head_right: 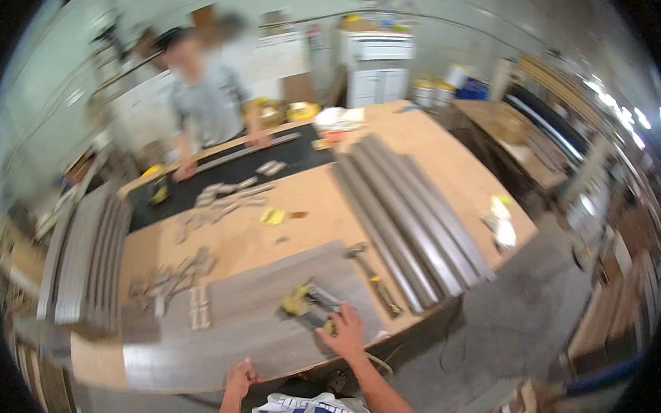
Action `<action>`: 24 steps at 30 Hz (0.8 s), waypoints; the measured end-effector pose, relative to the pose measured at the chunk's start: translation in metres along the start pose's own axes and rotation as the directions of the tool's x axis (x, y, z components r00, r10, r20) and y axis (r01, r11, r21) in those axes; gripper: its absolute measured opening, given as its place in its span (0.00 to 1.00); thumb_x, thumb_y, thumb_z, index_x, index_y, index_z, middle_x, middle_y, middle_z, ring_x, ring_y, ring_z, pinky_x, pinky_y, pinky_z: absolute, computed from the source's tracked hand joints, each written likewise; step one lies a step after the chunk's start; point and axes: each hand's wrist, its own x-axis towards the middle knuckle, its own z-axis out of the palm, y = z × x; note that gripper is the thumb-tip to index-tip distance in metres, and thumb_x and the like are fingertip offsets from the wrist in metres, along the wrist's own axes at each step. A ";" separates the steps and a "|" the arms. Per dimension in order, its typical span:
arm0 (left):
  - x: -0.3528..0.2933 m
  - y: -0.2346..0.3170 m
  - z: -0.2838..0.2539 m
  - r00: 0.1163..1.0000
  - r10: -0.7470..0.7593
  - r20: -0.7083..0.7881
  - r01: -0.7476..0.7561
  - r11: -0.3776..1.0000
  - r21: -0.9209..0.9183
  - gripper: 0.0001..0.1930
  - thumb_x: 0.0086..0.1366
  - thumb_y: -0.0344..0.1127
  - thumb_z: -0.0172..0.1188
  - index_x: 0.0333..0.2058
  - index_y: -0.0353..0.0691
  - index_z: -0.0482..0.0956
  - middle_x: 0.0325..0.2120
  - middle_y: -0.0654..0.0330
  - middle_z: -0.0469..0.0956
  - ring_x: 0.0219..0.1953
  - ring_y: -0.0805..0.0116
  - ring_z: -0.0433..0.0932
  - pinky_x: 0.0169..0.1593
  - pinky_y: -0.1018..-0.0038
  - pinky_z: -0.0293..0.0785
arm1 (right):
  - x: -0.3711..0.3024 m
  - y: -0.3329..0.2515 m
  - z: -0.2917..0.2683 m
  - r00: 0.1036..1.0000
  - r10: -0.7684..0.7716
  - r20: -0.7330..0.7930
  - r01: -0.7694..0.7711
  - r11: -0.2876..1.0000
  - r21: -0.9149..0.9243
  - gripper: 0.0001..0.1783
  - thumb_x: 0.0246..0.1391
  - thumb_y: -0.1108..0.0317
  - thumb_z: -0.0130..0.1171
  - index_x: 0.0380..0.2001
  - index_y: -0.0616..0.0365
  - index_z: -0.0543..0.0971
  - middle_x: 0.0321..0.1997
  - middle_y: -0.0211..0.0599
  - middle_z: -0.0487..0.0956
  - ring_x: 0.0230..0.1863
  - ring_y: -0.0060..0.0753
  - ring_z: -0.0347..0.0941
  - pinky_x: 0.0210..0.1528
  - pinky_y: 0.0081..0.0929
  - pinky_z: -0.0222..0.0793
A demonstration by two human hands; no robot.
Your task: Assembling wooden furniture components using a nail gun and hammer in a manufacturing setting.
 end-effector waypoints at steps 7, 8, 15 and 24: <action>-0.027 0.002 -0.004 0.999 0.044 0.005 -0.043 0.981 -0.191 0.11 0.72 0.34 0.54 0.38 0.29 0.74 0.32 0.47 0.80 0.42 0.48 0.84 0.43 0.63 0.83 | 0.009 -0.016 0.006 0.997 -0.054 0.060 0.054 0.999 0.001 0.33 0.44 0.47 0.70 0.48 0.59 0.79 0.70 0.55 0.63 0.69 0.59 0.57 0.65 0.58 0.53; -0.028 0.002 -0.005 0.999 0.048 -0.004 -0.048 0.978 -0.201 0.11 0.72 0.34 0.54 0.38 0.29 0.74 0.32 0.47 0.80 0.42 0.48 0.84 0.43 0.63 0.83 | 0.008 -0.017 0.005 0.996 -0.066 0.066 0.065 0.998 0.005 0.33 0.44 0.47 0.70 0.48 0.59 0.79 0.70 0.55 0.63 0.69 0.59 0.57 0.65 0.58 0.53; -0.027 0.007 0.003 0.999 0.030 0.034 -0.023 0.982 -0.187 0.09 0.68 0.30 0.59 0.39 0.29 0.75 0.34 0.47 0.81 0.44 0.50 0.84 0.44 0.64 0.83 | 0.004 -0.014 -0.001 0.996 -0.017 0.084 0.019 1.000 -0.016 0.34 0.44 0.48 0.70 0.49 0.60 0.79 0.70 0.55 0.62 0.70 0.59 0.55 0.67 0.58 0.51; -0.029 -0.015 -0.010 0.984 0.082 0.155 -0.043 0.970 -0.239 0.14 0.71 0.42 0.56 0.39 0.35 0.80 0.42 0.52 0.83 0.38 0.66 0.83 0.43 0.71 0.80 | 0.002 -0.028 0.012 0.980 0.006 0.201 0.024 0.989 -0.144 0.33 0.50 0.53 0.67 0.54 0.62 0.75 0.70 0.64 0.59 0.70 0.66 0.54 0.69 0.58 0.50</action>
